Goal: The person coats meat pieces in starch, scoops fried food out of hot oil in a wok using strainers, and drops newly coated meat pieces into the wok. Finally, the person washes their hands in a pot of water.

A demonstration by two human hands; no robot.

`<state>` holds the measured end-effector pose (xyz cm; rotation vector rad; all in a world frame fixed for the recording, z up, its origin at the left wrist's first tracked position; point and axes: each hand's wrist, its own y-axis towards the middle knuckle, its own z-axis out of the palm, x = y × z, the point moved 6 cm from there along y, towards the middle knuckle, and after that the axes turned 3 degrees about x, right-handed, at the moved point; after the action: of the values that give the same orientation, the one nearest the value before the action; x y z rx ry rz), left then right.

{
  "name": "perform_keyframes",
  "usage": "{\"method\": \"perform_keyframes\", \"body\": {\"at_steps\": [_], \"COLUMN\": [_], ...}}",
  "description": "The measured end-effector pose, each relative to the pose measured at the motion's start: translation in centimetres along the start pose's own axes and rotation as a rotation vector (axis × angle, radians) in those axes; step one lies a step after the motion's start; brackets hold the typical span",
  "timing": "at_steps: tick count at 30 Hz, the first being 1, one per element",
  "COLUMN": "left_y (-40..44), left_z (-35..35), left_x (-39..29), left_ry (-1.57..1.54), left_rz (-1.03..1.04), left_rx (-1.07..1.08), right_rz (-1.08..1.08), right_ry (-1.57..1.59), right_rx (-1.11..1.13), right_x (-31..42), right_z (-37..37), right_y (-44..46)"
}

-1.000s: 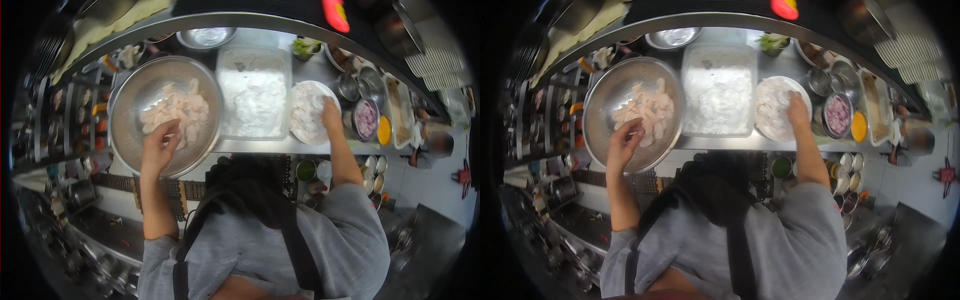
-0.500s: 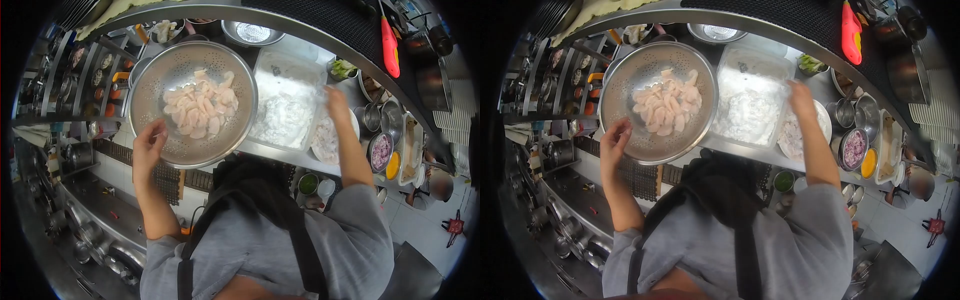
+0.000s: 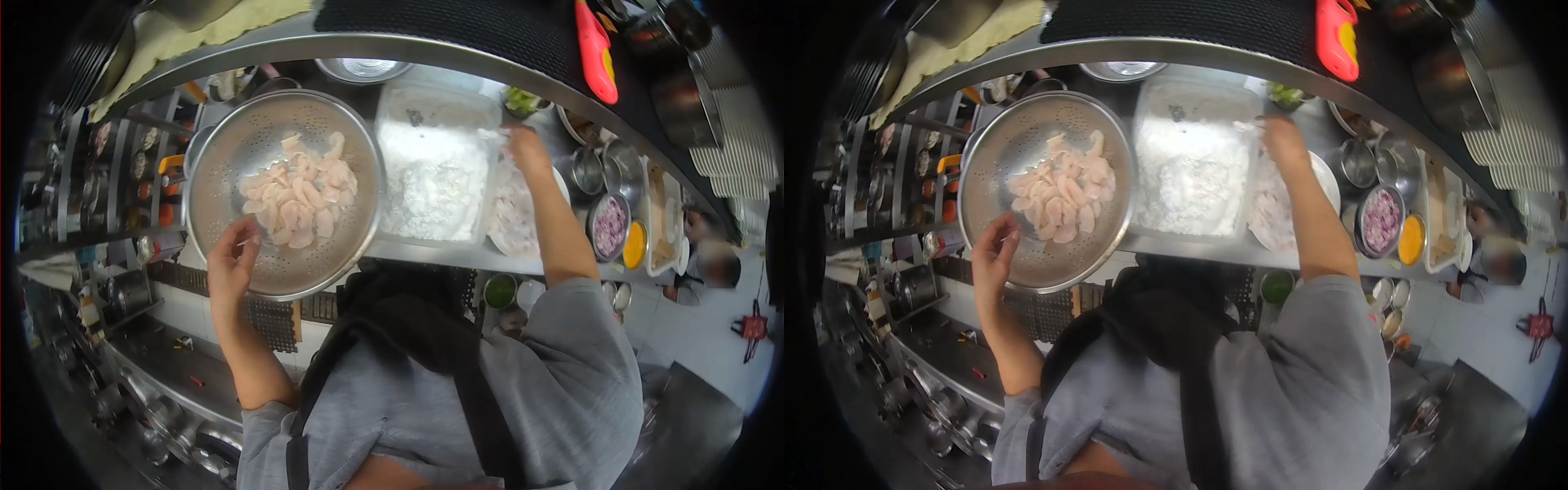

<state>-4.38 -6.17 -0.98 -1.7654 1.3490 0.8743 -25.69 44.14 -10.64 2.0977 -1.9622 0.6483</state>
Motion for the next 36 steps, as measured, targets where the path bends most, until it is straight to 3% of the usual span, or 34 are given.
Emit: {"method": "perform_keyframes", "body": {"at_steps": [3, 5, 9, 12, 14, 15, 16, 18, 20, 22, 24, 26, 27, 29, 36], "left_y": [0.6, 1.3, 2.2, 2.3, 2.4, 2.4, 2.3, 2.0, 1.1, 0.3, -0.4, -1.2, -1.5, -2.1, -3.9], "left_z": [1.0, 1.2, 2.4, 2.9, 3.4, 3.5, 3.5, 3.1, 2.3, 1.4, 0.8, 0.4, 0.3, 0.0, -1.1], "left_x": [0.3, 0.9, -0.3, -1.3, -2.1, -2.4, -2.8, -3.0, -2.6, -1.8, -1.2, -0.9, -0.7, -0.4, 0.3], "left_ry": [-0.027, -0.021, -0.023, -0.002, 0.013, 0.017, 0.042, 0.072, -0.01, 0.009, 0.031, 0.017, 0.02, 0.028, 0.017], "left_rz": [0.029, 0.059, 0.052, 0.048, 0.064, 0.061, 0.077, 0.09, 0.075, 0.063, 0.055, 0.018, 0.013, 0.007, 0.003], "left_rx": [0.045, 0.047, 0.09, 0.1, 0.117, 0.113, 0.115, 0.1, 0.081, 0.047, 0.022, -0.014, -0.028, -0.037, -0.085], "right_rz": [-0.088, 0.055, 0.131, 0.074, -0.182, -0.14, -0.143, 0.079, 0.042, -0.23, -0.365, -0.325, -0.34, -0.225, -0.138], "right_ry": [-0.182, -0.181, -0.264, -0.158, -0.288, -0.334, -0.328, -0.454, -0.492, -0.347, -0.329, -0.477, -0.475, -0.721, -0.524], "right_rx": [-0.154, -0.127, -0.058, -0.212, -0.41, -0.248, -0.244, 0.163, 0.151, -0.131, -0.217, 0.101, 0.101, 0.39, 0.271], "right_x": [-2.8, -6.4, -7.7, -7.0, -5.0, -4.4, -4.7, -5.8, -4.8, -1.5, 1.2, 2.7, 4.0, 4.7, 4.4], "right_z": [-5.0, -5.1, -4.2, -4.7, -4.0, -2.7, -2.0, 1.4, 0.6, -1.2, 0.1, 4.5, 5.2, 7.6, 6.1], "right_y": [-6.3, -9.8, -13.7, -12.9, -10.9, -9.5, -8.5, -6.0, -5.1, -4.1, -2.3, 0.9, 1.7, 2.9, 4.6]}}
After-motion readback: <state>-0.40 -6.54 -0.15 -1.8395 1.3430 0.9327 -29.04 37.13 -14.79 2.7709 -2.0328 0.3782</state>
